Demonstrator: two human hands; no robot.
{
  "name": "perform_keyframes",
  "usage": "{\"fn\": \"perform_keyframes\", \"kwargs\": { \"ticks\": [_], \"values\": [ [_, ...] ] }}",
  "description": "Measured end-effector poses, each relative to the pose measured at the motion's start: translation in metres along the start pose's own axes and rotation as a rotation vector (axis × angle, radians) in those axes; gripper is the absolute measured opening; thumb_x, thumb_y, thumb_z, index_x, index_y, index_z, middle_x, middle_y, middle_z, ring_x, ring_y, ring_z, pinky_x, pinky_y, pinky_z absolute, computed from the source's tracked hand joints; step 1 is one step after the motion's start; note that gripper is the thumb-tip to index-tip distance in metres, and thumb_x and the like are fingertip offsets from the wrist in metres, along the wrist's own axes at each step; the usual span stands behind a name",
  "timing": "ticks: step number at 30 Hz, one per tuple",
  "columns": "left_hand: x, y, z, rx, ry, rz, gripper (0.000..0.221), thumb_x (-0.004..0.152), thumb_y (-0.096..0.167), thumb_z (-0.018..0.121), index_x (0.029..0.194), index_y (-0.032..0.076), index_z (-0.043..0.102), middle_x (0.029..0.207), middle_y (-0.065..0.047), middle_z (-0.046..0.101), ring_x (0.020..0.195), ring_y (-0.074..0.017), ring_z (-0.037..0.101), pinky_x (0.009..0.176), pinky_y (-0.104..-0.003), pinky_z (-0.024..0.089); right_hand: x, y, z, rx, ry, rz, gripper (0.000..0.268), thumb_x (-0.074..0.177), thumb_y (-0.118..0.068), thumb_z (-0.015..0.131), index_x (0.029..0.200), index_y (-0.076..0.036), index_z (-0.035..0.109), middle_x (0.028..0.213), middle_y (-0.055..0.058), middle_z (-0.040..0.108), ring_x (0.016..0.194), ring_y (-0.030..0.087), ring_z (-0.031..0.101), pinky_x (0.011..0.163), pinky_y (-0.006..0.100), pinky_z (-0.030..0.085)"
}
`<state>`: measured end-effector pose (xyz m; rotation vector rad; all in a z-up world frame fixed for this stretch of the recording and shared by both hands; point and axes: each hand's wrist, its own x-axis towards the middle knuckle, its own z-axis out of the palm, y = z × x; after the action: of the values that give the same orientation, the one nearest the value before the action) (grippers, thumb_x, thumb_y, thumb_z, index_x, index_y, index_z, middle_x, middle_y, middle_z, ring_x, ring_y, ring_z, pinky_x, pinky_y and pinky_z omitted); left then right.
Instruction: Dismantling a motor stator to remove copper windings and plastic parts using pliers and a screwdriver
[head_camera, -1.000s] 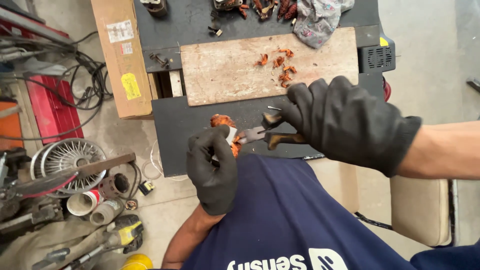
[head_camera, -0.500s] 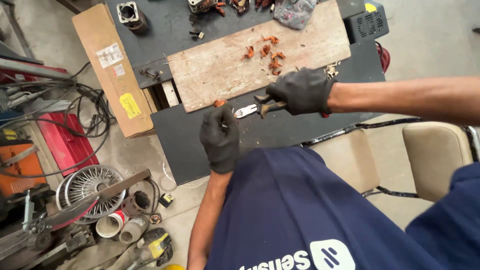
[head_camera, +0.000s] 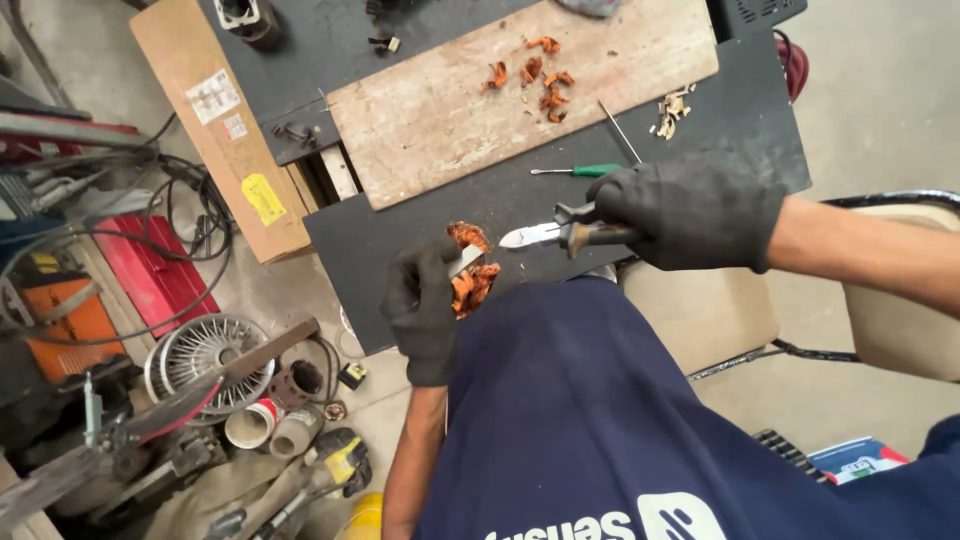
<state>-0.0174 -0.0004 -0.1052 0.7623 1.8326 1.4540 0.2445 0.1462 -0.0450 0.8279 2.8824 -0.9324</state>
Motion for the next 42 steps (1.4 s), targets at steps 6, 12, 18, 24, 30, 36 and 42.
{"fn": "perform_keyframes", "kwargs": {
  "ticks": [6,12,18,24,30,36,42],
  "values": [
    [-0.005,0.041,0.001,-0.002,0.023,-0.041,0.023,0.099,0.018,0.053,0.088,0.011,0.071,0.093,-0.003,0.075,0.094,-0.0171,0.071,0.085,-0.032,0.057,0.009,-0.032,-0.039,-0.479,-0.259,-0.092,0.014,0.086,-0.01,0.057,0.091,-0.015,0.069,0.108,0.008,0.061,0.06,0.033,0.064,0.04,0.049,0.047],
    [-0.002,0.06,0.003,-0.018,0.052,-0.153,0.024,0.098,0.022,0.055,0.088,0.011,0.074,0.093,-0.002,0.077,0.093,-0.015,0.073,0.086,-0.031,0.059,0.026,-0.046,-0.064,-0.809,-0.108,-0.28,0.032,0.097,-0.022,0.042,0.12,-0.017,0.064,0.135,0.028,0.061,0.093,0.041,0.071,0.076,0.054,0.052],
    [-0.004,0.066,0.008,0.007,0.048,0.038,0.019,0.1,0.012,0.053,0.09,0.007,0.069,0.092,-0.007,0.074,0.092,-0.0175,0.073,0.086,-0.03,0.059,0.041,-0.049,-0.061,-0.973,-0.1,-0.327,0.042,0.09,-0.025,0.046,0.126,-0.011,0.062,0.14,0.03,0.059,0.095,0.038,0.067,0.087,0.058,0.05],
    [-0.005,0.063,0.008,0.085,0.09,0.16,0.019,0.099,0.01,0.053,0.093,0.005,0.07,0.093,-0.008,0.072,0.09,-0.0184,0.07,0.083,-0.031,0.057,0.047,-0.06,-0.052,-1.071,0.075,-0.326,0.051,0.103,-0.029,0.039,0.136,0.003,0.059,0.138,0.025,0.064,0.103,0.038,0.069,0.085,0.06,0.05],
    [-0.007,0.053,0.009,0.241,0.035,0.494,0.013,0.101,0.0,0.055,0.102,0.001,0.068,0.1,-0.014,0.069,0.098,-0.0246,0.068,0.088,-0.035,0.056,0.046,-0.082,-0.054,-1.263,0.148,-0.237,0.048,0.1,-0.012,0.038,0.138,0.007,0.061,0.078,0.02,0.063,0.062,0.028,0.055,0.057,0.037,0.044],
    [0.011,0.036,0.012,0.069,0.148,0.7,0.012,0.099,0.007,0.064,0.097,-0.001,0.073,0.09,-0.01,0.072,0.083,-0.0232,0.069,0.079,-0.029,0.056,0.056,-0.076,-0.049,-1.333,0.241,-0.159,0.029,0.108,-0.016,0.04,0.093,-0.007,0.064,0.064,0.009,0.048,0.055,0.025,0.051,0.042,0.034,0.035],
    [0.019,0.036,0.015,0.095,0.238,0.731,0.013,0.096,0.009,0.067,0.092,0.0,0.075,0.085,-0.007,0.072,0.079,-0.0207,0.068,0.075,-0.027,0.056,0.064,-0.061,-0.039,-1.123,0.125,-0.113,0.026,0.103,-0.025,0.045,0.092,-0.009,0.063,0.065,0.008,0.052,0.059,0.027,0.056,0.046,0.036,0.041]
  ]
}}
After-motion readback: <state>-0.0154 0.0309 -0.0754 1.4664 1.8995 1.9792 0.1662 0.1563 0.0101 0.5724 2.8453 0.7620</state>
